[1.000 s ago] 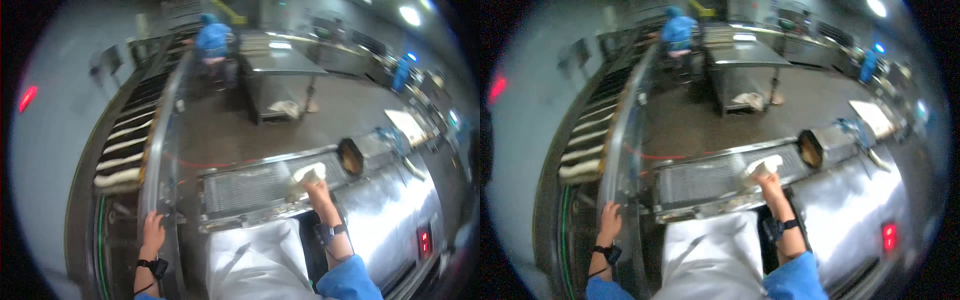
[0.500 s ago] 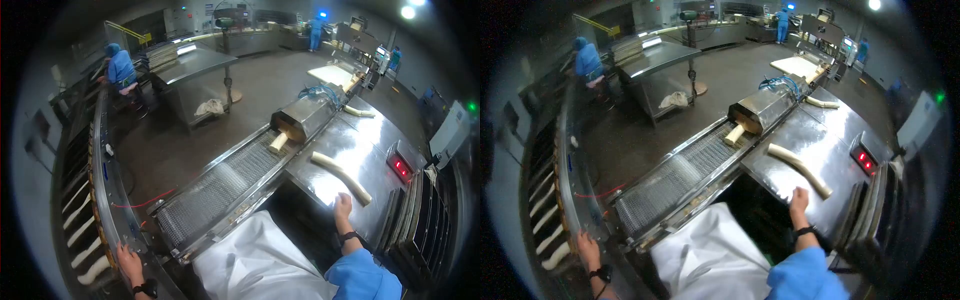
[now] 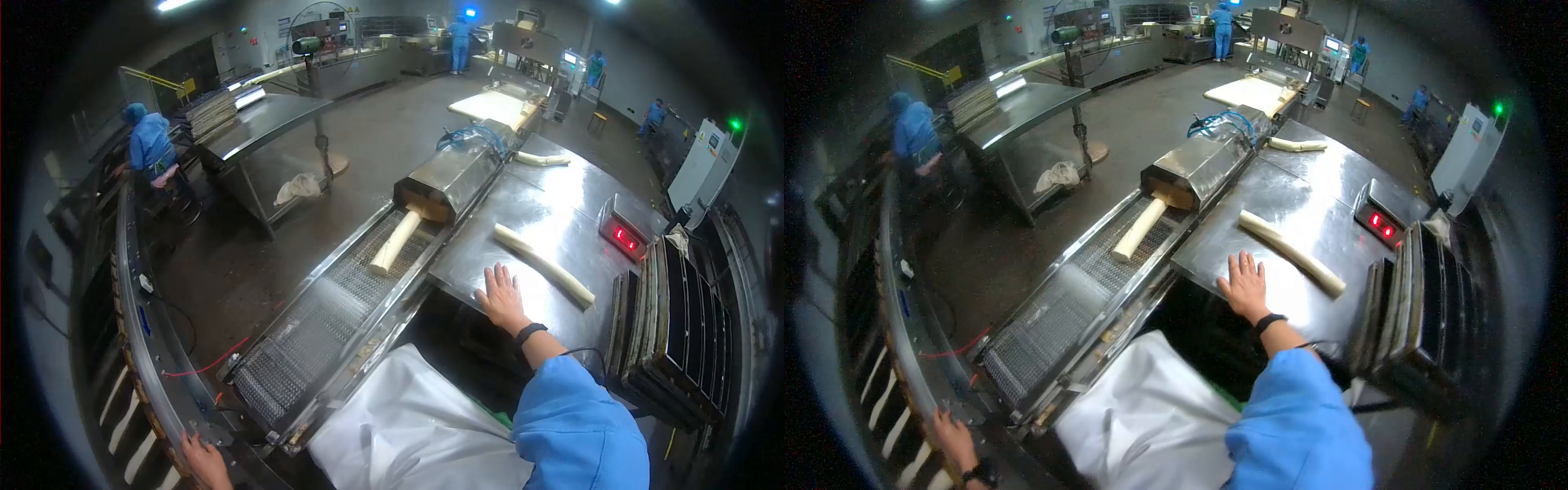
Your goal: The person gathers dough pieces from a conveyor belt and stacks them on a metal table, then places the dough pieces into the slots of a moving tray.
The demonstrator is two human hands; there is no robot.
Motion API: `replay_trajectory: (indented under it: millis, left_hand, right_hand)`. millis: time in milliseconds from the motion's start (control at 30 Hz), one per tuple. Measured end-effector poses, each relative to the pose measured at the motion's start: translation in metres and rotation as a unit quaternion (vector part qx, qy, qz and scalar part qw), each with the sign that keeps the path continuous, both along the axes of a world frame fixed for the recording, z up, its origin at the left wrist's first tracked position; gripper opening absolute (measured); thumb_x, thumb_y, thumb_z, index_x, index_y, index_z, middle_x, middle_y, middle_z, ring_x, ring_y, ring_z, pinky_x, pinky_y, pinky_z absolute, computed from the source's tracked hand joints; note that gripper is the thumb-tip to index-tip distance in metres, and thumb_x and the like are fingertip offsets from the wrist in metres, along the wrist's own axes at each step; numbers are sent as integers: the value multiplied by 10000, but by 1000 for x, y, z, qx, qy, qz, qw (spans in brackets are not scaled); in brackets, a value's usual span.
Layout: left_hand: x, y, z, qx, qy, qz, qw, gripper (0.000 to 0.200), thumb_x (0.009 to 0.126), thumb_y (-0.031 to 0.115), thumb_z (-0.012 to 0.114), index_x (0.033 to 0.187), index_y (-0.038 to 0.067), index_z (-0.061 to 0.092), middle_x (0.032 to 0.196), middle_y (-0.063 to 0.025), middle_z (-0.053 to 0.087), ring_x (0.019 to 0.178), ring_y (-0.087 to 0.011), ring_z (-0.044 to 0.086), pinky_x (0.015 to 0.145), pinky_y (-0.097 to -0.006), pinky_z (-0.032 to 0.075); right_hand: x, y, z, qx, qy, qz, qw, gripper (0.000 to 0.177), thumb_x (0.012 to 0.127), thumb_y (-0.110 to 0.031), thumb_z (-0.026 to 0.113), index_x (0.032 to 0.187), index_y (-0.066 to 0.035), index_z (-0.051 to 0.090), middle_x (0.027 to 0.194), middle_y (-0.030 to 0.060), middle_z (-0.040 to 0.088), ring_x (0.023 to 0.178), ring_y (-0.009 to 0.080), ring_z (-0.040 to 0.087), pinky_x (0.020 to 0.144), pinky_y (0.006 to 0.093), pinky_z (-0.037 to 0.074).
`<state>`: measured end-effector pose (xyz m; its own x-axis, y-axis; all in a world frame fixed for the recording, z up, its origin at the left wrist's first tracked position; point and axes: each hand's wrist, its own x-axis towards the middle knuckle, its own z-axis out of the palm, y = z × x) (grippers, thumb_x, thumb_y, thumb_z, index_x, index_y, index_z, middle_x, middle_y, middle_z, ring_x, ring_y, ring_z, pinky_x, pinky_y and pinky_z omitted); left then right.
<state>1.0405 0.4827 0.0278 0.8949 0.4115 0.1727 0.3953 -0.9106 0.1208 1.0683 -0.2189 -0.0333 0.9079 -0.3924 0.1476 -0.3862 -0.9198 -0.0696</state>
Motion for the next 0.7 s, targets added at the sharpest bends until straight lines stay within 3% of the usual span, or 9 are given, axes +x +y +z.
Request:
replay_trajectory:
  millis: [133, 433, 533, 600, 700]
  left_hand:
    - [3, 1, 3, 25, 18, -3, 1000, 334, 853, 8, 550, 1171, -80, 606, 1436, -188, 441, 1289, -356, 456, 1090, -434, 383]
    - [6, 44, -48, 31, -53, -45, 997, 316, 822, 3, 554, 1115, -97, 620, 1421, -212, 452, 1302, -370, 449, 1080, -444, 388]
    - [6, 42, -48, 12, -92, -44, 995, 295, 756, -15, 572, 1040, -71, 630, 1352, -245, 488, 1253, -406, 465, 1067, -458, 375]
    - [8, 33, -39, 15, -86, -41, 995, 288, 754, -16, 570, 1030, -72, 630, 1347, -248, 493, 1252, -410, 466, 1066, -454, 376]
    - [8, 37, -43, 33, -81, -42, 995, 284, 751, -18, 572, 1024, -73, 628, 1355, -246, 490, 1261, -406, 462, 1064, -451, 378]
  right_hand:
    - [18, -4, -4, -15, -5, 7, 1000, 715, 960, -505, 434, 1478, -20, 346, 1558, 231, 279, 1461, 355, 234, 1178, 528, 159]
    - [61, 21, -9, -2, -12, 35, 999, 742, 967, -512, 425, 1480, 14, 322, 1550, 231, 296, 1458, 355, 244, 1179, 519, 171]
    - [87, 37, -23, 6, -49, 44, 998, 696, 961, -446, 473, 1462, 19, 344, 1531, 240, 325, 1442, 375, 270, 1175, 517, 192]
    - [116, 62, -18, 167, -174, 105, 965, 659, 921, -330, 559, 1440, 27, 367, 1516, 248, 342, 1419, 397, 306, 1163, 520, 226]
    - [151, 125, -6, 95, -134, 247, 955, 630, 825, -180, 646, 1388, -2, 426, 1463, 245, 404, 1394, 404, 343, 1152, 512, 263]
